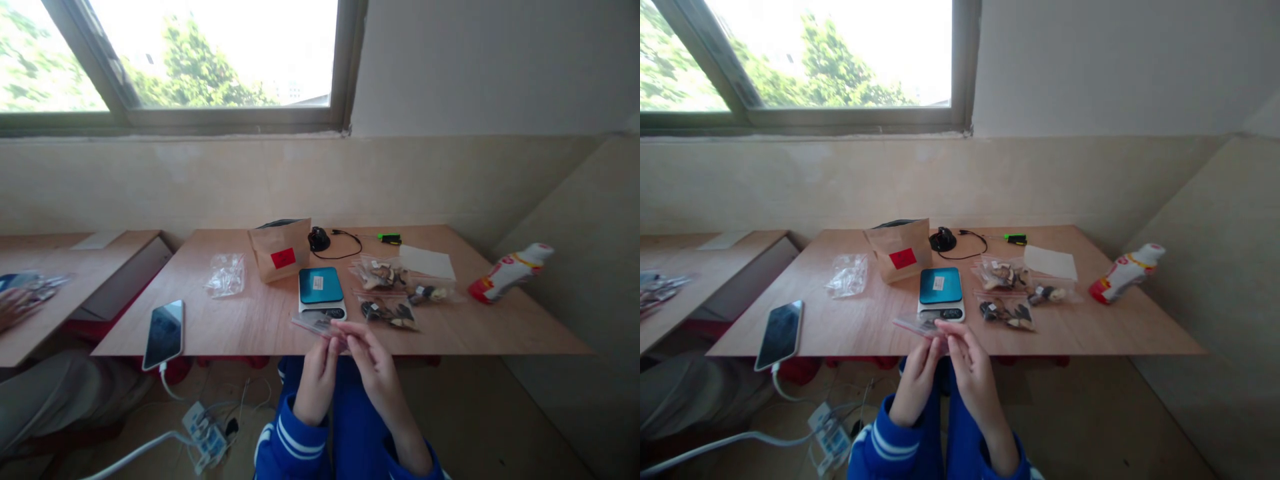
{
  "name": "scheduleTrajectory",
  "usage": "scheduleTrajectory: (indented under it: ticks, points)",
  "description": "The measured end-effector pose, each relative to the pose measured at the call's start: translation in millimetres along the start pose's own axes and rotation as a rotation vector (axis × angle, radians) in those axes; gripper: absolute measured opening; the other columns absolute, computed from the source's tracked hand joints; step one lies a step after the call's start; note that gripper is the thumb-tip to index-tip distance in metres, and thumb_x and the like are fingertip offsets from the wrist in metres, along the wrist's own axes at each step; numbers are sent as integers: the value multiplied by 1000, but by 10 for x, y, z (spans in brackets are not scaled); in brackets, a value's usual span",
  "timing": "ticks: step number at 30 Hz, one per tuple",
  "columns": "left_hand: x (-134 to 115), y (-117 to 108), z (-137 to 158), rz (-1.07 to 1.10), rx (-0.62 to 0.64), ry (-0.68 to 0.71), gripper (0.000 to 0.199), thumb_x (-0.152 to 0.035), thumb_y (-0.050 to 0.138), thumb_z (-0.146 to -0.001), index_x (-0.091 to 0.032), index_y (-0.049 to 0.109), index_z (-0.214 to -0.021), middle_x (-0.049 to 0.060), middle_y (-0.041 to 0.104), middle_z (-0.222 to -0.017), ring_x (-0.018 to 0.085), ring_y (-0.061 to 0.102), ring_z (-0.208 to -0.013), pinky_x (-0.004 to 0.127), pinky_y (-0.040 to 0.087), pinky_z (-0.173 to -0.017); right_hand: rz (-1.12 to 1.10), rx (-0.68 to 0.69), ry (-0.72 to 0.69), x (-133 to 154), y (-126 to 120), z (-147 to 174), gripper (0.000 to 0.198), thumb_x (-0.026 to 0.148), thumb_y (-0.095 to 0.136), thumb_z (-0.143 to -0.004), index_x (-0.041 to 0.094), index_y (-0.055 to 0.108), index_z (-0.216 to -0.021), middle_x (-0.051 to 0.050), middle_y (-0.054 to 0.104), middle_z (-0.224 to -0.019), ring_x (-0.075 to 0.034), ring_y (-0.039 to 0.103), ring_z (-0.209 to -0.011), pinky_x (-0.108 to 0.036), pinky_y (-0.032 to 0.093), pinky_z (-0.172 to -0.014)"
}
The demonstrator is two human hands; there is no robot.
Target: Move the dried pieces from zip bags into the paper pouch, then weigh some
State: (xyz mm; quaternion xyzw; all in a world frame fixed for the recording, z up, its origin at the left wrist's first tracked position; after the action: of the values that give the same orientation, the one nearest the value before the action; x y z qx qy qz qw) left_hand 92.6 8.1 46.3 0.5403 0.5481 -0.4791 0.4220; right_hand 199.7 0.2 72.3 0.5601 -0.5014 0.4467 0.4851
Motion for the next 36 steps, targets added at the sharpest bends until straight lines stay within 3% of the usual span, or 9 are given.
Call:
scheduleTrajectory:
  ticks: [4, 9, 15, 19, 24, 28, 33, 36]
  points:
    - [23, -102, -24, -53, -27, -39, 32, -44, 49, -89, -16, 63, -82, 4, 67, -75, 17, 61, -71, 26, 48, -67, 45, 35, -3, -45, 35, -4, 27, 40, 49, -90, 24, 61, -109, -7, 63, -120, -21, 60, -111, -34, 51, -94]
    - [28, -226, -55, -46, -81, -115, 39, -47, 50, -87, -16, 54, -63, -3, 50, -51, 10, 48, -49, 21, 39, -51, 188, 110, 2, -78, 125, -26, 28, 36, 50, -91, 23, 59, -113, -8, 64, -116, -21, 62, -106, -34, 52, -92]
    - [-56, -249, -112, -48, -80, -56, 39, -47, 53, -85, -15, 58, -64, 0, 53, -60, 13, 51, -62, 23, 39, -58, 150, 168, 18, -98, 207, -65, 33, 37, 58, -86, 21, 57, -115, -7, 66, -112, -19, 65, -100, -33, 54, -89]
    - [-36, -260, -119, 34, -99, -107, 53, -55, 44, -87, -16, 46, -51, -2, 44, -48, 10, 42, -50, 24, 34, -50, 182, 189, -5, -25, 212, -58, 29, 33, 64, -81, 20, 63, -107, -6, 69, -105, -20, 67, -95, -34, 55, -88]
    - [-23, -243, -34, 10, -20, -118, 59, -58, 35, -89, -16, 53, -53, 0, 49, -47, 10, 45, -47, 24, 34, -49, 267, 144, -48, 14, 216, 6, 25, 32, 62, -82, 20, 66, -104, -5, 71, -100, -21, 68, -92, -34, 56, -86]
    - [-30, -350, 37, -89, -67, -108, 59, -60, 36, -88, -16, 52, -51, -1, 47, -44, 10, 44, -45, 24, 33, -47, 306, 120, -58, 12, 275, 57, 24, 35, 57, -85, 21, 70, -100, -4, 73, -91, -21, 70, -82, -32, 58, -77]
    - [-126, -416, -9, -169, -30, -48, 56, -54, 38, -89, -18, 51, -50, -1, 49, -45, 10, 44, -43, 24, 35, -48, 285, 91, -76, -36, 349, 33, 26, 38, 54, -87, 22, 73, -97, -4, 74, -88, -23, 71, -76, -32, 58, -70]
    - [-218, -435, -36, -269, -1, 26, 52, -47, 42, -91, -18, 49, -48, -2, 48, -44, 9, 45, -45, 23, 35, -51, 272, -50, -84, -111, 188, -99, 29, 40, 53, -87, 21, 72, -96, -6, 74, -88, -23, 71, -76, -33, 58, -70]
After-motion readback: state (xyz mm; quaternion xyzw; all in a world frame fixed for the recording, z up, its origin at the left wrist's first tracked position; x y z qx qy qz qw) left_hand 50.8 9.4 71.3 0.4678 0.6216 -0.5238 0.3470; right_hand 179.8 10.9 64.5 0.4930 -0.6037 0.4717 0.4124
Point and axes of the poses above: each hand's wrist, its own z-axis away from the middle knuckle, its own y-axis out of the palm, x = y × z, the point moved 7 cm from there along -z, towards the middle knuckle
